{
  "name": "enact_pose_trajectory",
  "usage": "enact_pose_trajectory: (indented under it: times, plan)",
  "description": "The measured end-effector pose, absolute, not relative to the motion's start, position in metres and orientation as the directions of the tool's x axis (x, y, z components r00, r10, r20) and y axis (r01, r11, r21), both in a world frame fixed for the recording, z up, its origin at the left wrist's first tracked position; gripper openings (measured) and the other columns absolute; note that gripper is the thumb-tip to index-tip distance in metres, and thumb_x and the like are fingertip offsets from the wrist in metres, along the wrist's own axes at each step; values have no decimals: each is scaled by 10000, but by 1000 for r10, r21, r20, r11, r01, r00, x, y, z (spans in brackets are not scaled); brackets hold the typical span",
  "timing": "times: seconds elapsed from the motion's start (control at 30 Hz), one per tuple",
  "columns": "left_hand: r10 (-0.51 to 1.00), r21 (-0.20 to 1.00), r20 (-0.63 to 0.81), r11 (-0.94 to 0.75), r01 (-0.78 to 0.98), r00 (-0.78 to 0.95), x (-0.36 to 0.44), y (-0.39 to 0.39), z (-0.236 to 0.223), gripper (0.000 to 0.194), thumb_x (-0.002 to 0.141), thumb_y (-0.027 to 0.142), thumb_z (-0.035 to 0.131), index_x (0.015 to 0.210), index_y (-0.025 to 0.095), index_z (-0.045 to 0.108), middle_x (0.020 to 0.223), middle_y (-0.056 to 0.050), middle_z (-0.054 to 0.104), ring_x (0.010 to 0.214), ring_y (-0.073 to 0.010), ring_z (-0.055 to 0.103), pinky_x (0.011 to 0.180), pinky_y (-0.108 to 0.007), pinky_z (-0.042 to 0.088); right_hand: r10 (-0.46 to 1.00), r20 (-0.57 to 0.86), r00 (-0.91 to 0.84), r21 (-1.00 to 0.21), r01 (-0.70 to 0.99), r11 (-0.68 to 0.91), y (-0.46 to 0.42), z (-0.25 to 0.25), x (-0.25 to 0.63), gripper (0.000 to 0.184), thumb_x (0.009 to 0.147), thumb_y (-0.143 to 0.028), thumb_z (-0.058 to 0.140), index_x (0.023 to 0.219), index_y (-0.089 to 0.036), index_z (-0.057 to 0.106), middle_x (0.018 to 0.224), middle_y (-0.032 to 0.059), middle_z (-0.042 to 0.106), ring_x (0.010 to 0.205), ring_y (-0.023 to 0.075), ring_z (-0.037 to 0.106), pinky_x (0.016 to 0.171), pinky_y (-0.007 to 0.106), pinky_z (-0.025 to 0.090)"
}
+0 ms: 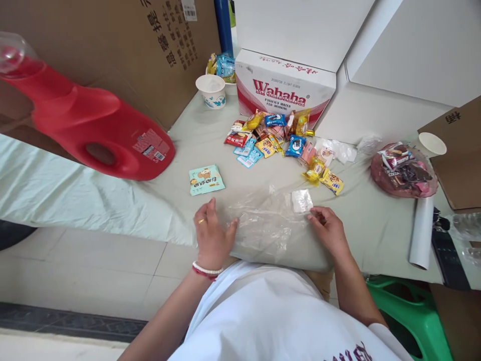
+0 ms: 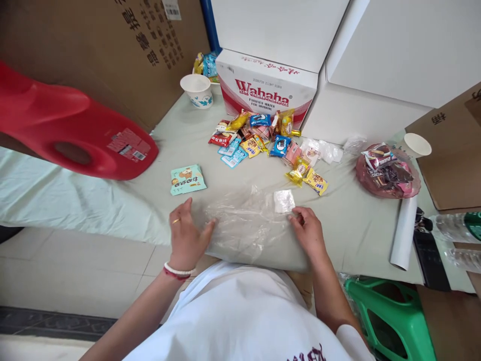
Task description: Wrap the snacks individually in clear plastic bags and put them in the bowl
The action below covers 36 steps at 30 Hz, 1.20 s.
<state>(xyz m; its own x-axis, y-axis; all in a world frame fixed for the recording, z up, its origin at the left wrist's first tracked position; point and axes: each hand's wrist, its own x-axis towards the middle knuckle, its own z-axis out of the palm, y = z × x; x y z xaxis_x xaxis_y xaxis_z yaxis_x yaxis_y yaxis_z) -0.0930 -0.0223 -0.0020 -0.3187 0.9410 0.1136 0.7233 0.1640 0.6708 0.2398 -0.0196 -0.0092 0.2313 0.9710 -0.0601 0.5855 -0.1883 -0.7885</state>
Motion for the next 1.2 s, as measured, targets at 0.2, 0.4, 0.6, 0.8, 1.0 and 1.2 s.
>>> enact_pose_trajectory:
  times: [0.2,0.4,0.6,0.8,1.0,1.2]
  plan:
    - [815,162,334,-544,823,473,-76,-26,-7,431,972,98,488,1299,310,671,1396,-56,669,1478,-264,432,1264,-578,86,938,58,343,-593,767,-244,15,3,240,400,911,-564,558,1047,-211,689,957,62,684,724,185,585,720,333,454]
    - [875,208,105,-485,850,473,-76,-16,-20,470,1052,350,400,1496,238,506,1561,-134,501,1447,-299,478,1233,-688,43,990,23,142,-624,775,-97,46,-4,242,180,851,-338,549,876,-220,682,858,38,696,754,191,601,739,317,453]
    - [931,199,51,-363,910,360,-77,-24,-25,666,1024,468,396,1602,148,316,1621,-207,360,1495,-355,401,1212,-733,20,832,328,448,-595,782,-187,81,34,284,322,860,-360,579,1088,-161,688,1073,113,671,676,179,584,853,422,512]
    - [940,219,44,-338,915,337,-73,-24,-25,676,1019,477,406,1606,153,317,1621,-215,349,1504,-364,385,1214,-723,23,889,394,-232,-406,825,394,35,56,209,372,990,-332,531,1334,-242,641,1330,146,642,1199,292,613,1064,497,475]
    - [946,238,48,-321,917,319,-79,-23,-28,677,1033,483,363,1618,152,282,1642,-194,302,1511,-345,373,1218,-711,-49,857,88,-507,-277,814,510,8,1,210,436,1012,-381,529,1419,-247,608,1530,122,535,1468,315,400,1171,566,365]
    - [942,260,60,-334,906,330,-83,-23,-30,701,1021,512,370,1619,157,281,1651,-184,288,1522,-352,351,1223,-708,-43,962,272,-34,-270,957,110,49,25,273,445,1038,-461,409,1267,-172,657,1211,165,675,1169,325,556,1031,521,455]
